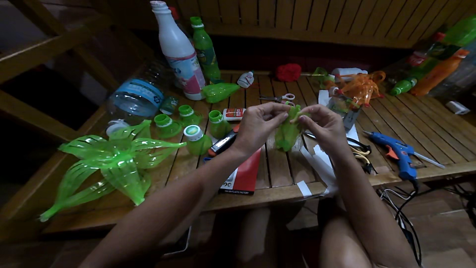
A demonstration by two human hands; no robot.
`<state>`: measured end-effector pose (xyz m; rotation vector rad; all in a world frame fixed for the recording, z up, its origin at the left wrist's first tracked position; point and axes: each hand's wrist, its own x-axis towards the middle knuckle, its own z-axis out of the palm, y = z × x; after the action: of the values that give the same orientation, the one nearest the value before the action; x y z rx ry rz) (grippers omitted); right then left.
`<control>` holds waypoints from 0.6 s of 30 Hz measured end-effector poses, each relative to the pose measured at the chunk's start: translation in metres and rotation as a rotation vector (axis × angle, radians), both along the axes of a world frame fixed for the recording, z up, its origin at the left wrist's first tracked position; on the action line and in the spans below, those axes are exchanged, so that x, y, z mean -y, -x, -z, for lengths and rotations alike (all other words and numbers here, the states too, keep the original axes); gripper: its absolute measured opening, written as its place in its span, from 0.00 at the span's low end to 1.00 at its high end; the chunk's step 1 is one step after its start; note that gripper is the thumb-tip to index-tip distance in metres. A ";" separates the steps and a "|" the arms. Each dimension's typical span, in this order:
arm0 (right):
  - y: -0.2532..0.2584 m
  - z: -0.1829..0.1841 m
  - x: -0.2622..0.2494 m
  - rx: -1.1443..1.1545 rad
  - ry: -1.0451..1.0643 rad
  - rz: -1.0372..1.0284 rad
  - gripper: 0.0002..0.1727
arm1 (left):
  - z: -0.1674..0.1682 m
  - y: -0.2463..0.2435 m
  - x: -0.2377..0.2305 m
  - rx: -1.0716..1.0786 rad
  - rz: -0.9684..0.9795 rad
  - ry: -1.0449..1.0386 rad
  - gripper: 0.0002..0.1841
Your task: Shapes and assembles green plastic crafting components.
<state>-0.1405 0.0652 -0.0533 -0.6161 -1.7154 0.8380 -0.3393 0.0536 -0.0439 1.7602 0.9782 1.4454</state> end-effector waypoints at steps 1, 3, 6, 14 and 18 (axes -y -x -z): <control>0.000 0.000 0.000 0.002 0.002 0.002 0.07 | 0.001 -0.001 0.001 -0.031 -0.018 -0.036 0.09; 0.000 -0.001 0.001 -0.002 0.002 0.002 0.06 | 0.002 -0.001 0.004 -0.094 -0.048 -0.111 0.09; 0.000 -0.001 0.001 -0.008 0.003 0.002 0.07 | 0.005 -0.002 0.003 -0.119 -0.065 -0.173 0.10; 0.000 -0.002 0.002 -0.019 0.010 0.012 0.06 | 0.012 -0.004 -0.001 -0.241 -0.125 -0.362 0.11; 0.000 -0.002 0.002 -0.025 0.012 0.038 0.06 | 0.015 -0.005 -0.002 -0.306 -0.163 -0.483 0.09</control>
<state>-0.1407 0.0635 -0.0513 -0.6424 -1.6719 0.8264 -0.3343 0.0557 -0.0585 2.3512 1.0002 1.6472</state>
